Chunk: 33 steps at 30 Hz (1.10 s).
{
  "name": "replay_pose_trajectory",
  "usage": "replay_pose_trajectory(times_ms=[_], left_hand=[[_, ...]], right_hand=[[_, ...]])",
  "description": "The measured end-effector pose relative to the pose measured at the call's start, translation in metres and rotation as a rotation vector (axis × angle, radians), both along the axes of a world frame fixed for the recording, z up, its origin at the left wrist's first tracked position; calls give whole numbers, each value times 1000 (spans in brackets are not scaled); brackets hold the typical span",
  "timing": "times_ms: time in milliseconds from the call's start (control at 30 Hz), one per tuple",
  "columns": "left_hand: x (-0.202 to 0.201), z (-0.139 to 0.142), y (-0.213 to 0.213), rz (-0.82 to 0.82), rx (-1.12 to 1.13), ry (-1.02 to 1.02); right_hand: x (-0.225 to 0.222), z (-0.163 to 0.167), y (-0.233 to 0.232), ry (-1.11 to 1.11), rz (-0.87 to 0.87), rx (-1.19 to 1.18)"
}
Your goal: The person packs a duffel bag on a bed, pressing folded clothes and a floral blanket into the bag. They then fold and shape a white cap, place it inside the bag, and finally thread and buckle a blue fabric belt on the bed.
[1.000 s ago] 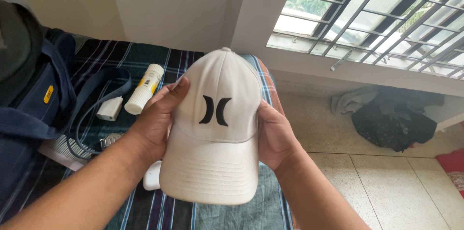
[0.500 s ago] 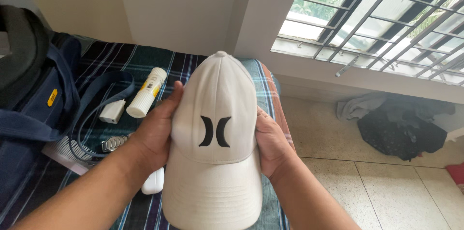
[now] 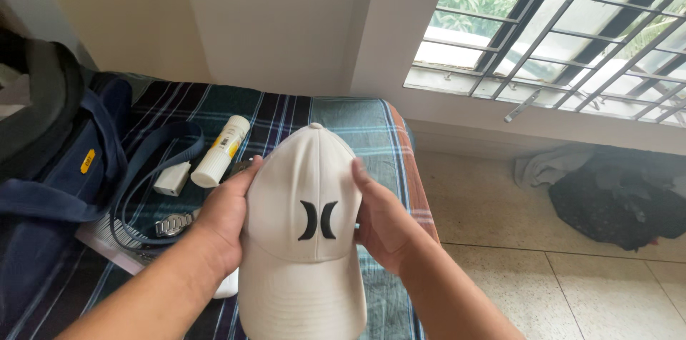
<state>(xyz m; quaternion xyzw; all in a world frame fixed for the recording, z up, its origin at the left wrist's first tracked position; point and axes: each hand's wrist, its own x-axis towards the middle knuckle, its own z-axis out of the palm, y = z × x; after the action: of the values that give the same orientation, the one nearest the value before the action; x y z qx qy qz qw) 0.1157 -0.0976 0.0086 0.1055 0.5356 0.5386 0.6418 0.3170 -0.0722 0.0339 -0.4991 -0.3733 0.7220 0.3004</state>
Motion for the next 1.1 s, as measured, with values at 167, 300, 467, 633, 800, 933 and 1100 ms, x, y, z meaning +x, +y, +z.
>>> replay_pose_trajectory(times_ms=[167,300,467,633,800,933,1100], left_hand=[[-6,5,-5,-61,-23,-52],[-9,7,-15,-147,8,-62],[-13,4,-26,-172,14,23],[-22,3,-29,-131,94,-54],[-27,1,-24,29,150,0],[-30,-2,-22,117,212,41],[-32,-2,-15,103,364,-52]], right_hand=[[-10,-13,-2,82,-90,74],[-7,-20,7,176,-234,78],[-10,-26,5,156,-309,-44],[-20,-35,-2,227,-285,-83],[-21,-36,2,261,-286,-29],[-19,-32,7,303,-266,46],[-14,-38,10,295,-338,112]])
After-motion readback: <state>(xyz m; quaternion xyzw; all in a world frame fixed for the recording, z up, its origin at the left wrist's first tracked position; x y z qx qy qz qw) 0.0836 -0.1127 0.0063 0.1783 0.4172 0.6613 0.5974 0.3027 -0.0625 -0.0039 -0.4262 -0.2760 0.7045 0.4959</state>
